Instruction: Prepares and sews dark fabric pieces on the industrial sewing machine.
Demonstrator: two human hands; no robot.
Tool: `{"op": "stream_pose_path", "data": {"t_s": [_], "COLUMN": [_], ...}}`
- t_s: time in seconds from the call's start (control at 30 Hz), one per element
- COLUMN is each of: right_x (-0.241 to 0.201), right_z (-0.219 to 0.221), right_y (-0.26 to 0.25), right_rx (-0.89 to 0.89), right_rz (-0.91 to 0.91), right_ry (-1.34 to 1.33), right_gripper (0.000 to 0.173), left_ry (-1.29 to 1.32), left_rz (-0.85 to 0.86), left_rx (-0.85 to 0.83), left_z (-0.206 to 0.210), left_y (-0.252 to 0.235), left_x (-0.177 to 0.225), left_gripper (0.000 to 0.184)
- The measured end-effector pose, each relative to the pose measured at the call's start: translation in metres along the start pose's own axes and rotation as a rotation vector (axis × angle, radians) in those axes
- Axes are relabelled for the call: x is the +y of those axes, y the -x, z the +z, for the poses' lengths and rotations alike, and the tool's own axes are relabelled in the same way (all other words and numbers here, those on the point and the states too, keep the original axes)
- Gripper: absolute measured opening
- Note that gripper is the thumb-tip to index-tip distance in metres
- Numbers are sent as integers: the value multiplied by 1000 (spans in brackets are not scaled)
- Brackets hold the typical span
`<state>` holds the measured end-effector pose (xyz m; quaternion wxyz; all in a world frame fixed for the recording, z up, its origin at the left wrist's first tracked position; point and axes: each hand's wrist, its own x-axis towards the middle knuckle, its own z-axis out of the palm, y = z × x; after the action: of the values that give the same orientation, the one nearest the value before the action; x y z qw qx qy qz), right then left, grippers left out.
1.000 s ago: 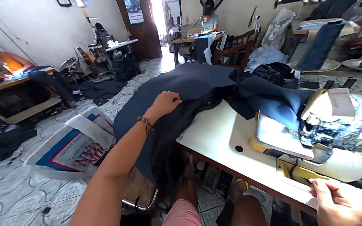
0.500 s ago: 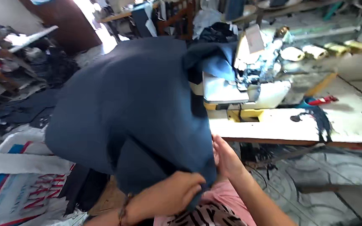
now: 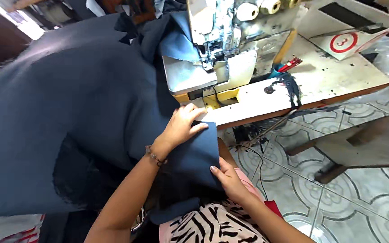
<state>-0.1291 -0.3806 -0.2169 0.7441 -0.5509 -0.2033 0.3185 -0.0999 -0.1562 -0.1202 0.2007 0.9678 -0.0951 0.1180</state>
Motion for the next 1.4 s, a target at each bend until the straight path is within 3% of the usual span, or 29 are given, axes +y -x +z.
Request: {"op": "stream_pose_path", "data": {"t_s": [0.13, 0.27, 0.4, 0.57, 0.8, 0.97, 1.13, 1.23, 1.4], "right_x": [-9, -22, -24, -34, -57, -57, -58, -77, -120], "right_z": [-15, -10, -8, -14, -35, -18, -31, -56, -104], "right_y": [-19, -60, -66, -52, -67, -65, -26, 6, 45], "right_rx": [-82, 33, 49, -56, -353, -92, 35, 123, 357], "right_rz": [-7, 16, -85, -91, 120, 32, -309, -356, -427], "right_ry": [-38, -67, -15, -20, -282, -17, 227, 168, -69], "right_gripper": [37, 28, 22, 21, 24, 18, 21, 14, 17], "left_ry": [-6, 49, 239, 403, 380, 249, 159, 38, -182], "left_rz": [88, 232, 168, 126, 190, 292, 400, 476, 453], "left_rx": [-29, -21, -89, -92, -69, -97, -377, -449, -378], "left_z": [14, 13, -7, -11, -13, -3, -14, -24, -51], "left_y": [-6, -11, -14, -15, -14, -12, -16, -20, -15], "left_x": [-7, -4, 5, 4, 16, 20, 23, 19, -1], "left_gripper": [18, 14, 7, 7, 3, 5, 39, 31, 23]}}
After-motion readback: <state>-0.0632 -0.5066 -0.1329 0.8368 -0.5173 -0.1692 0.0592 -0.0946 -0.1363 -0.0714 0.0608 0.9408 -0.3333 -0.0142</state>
